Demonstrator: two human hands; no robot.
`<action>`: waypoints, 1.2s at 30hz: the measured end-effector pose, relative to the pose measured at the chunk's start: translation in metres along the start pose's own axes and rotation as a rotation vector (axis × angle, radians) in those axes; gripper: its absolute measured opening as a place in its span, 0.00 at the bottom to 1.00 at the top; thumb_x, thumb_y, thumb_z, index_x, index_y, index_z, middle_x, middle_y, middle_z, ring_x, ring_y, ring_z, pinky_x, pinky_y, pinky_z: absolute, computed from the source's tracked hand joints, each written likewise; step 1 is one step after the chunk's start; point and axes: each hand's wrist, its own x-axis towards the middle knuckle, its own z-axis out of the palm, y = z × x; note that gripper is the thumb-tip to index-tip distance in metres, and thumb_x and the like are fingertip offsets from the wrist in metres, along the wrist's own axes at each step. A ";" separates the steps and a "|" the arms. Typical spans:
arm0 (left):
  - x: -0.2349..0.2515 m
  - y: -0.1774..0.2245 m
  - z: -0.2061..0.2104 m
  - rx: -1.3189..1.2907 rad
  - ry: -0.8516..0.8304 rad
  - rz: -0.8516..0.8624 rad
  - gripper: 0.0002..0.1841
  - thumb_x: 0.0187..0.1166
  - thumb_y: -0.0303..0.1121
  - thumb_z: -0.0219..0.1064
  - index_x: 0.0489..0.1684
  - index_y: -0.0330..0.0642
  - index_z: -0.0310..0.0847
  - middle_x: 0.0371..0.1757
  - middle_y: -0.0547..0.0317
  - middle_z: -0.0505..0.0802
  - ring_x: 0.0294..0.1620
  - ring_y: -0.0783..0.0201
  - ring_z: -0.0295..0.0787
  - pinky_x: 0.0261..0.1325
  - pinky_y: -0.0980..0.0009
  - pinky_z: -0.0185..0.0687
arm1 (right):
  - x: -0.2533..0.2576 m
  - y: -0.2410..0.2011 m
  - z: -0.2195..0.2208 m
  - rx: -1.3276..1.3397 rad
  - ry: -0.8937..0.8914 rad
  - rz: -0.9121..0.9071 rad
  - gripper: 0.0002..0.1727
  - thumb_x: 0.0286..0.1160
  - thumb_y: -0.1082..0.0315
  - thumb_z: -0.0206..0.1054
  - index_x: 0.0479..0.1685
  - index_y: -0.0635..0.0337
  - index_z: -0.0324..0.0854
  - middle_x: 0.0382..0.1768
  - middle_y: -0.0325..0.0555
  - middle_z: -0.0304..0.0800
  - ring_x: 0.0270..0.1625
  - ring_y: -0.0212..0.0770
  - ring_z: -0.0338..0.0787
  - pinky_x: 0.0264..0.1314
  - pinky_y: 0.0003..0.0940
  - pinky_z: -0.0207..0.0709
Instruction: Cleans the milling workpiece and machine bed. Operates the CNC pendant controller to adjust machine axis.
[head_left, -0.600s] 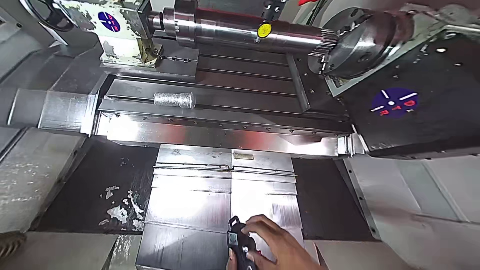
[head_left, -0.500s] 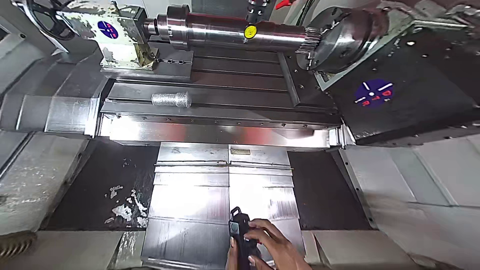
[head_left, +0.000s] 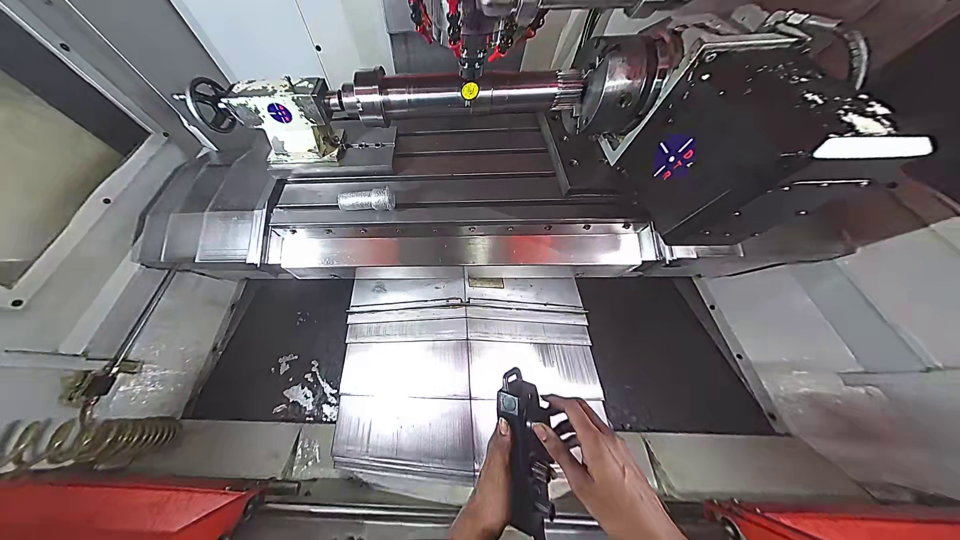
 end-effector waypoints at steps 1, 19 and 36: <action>-0.001 0.002 0.004 0.001 -0.008 0.007 0.47 0.81 0.74 0.38 0.73 0.34 0.66 0.47 0.59 0.94 0.47 0.66 0.93 0.56 0.63 0.91 | -0.003 0.003 -0.001 0.006 0.017 -0.061 0.30 0.84 0.42 0.61 0.73 0.54 0.82 0.54 0.47 0.92 0.41 0.37 0.95 0.44 0.37 0.92; -0.019 0.004 0.027 0.069 -0.079 0.023 0.53 0.77 0.78 0.41 0.81 0.32 0.59 0.56 0.56 0.92 0.54 0.67 0.92 0.62 0.63 0.88 | -0.049 -0.005 -0.023 -0.244 0.101 -0.073 0.27 0.86 0.48 0.50 0.29 0.56 0.86 0.28 0.44 0.87 0.29 0.46 0.90 0.25 0.47 0.81; -0.020 0.003 0.027 0.087 -0.092 0.044 0.47 0.83 0.72 0.35 0.80 0.34 0.59 0.54 0.56 0.92 0.51 0.68 0.92 0.59 0.64 0.89 | -0.043 -0.006 -0.020 -0.002 0.117 -0.016 0.34 0.74 0.41 0.71 0.71 0.56 0.82 0.57 0.48 0.91 0.44 0.38 0.96 0.47 0.37 0.93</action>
